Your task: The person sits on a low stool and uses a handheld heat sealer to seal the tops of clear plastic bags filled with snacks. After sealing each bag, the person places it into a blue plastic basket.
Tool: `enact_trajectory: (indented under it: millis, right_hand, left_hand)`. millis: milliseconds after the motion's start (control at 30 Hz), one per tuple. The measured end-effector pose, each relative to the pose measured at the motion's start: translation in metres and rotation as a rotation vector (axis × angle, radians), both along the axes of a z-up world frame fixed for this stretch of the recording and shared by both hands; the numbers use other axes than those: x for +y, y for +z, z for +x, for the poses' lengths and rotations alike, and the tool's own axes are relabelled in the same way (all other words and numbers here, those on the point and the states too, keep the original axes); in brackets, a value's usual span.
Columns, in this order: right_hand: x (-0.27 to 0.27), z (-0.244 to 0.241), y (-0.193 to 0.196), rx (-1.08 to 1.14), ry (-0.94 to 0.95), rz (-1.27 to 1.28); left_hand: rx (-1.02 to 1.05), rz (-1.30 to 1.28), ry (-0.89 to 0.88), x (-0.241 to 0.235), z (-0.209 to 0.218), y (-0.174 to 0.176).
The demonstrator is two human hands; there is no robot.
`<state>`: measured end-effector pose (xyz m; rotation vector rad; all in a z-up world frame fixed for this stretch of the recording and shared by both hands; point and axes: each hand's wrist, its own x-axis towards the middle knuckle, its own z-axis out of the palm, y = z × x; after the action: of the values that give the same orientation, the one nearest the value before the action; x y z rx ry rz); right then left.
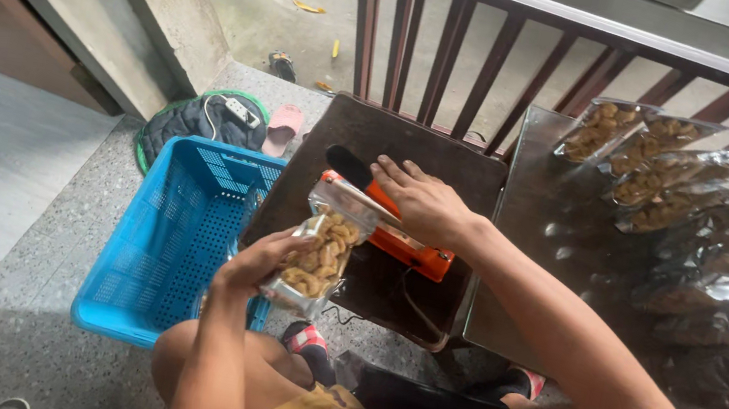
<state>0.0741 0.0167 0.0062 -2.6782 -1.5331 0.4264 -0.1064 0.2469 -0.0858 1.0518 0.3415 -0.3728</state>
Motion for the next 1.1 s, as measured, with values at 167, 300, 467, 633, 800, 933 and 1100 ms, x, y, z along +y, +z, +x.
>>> enact_trajectory:
  millis: [167, 300, 467, 633, 800, 933, 1100]
  right_hand:
    - [0.03, 0.016, -0.019, -0.003, 0.051, -0.095]
    - [0.035, 0.027, -0.025, -0.015, 0.096, -0.202]
    - [0.04, 0.027, -0.029, -0.072, 0.11, -0.3]
    - [0.05, 0.022, -0.032, -0.108, 0.1, -0.366]
    - [0.068, 0.019, -0.028, -0.134, 0.054, -0.442]
    - [0.078, 0.019, -0.026, -0.142, 0.05, -0.512]
    - [0.087, 0.019, -0.017, -0.11, 0.006, -0.587]
  left_hand:
    - [0.243, 0.015, 0.08, -0.007, 0.027, -0.035]
    - [0.233, -0.104, 0.046, -0.013, 0.042, -0.052]
    - [0.144, -0.082, 0.026, -0.009, 0.046, -0.045]
    - [0.18, -0.058, 0.029, -0.012, 0.041, -0.033]
    - [0.179, -0.107, 0.012, -0.01, 0.042, -0.031]
    - [0.158, -0.156, 0.002, -0.01, 0.036, -0.036]
    - [0.197, -0.116, 0.029, -0.009, 0.038, -0.03]
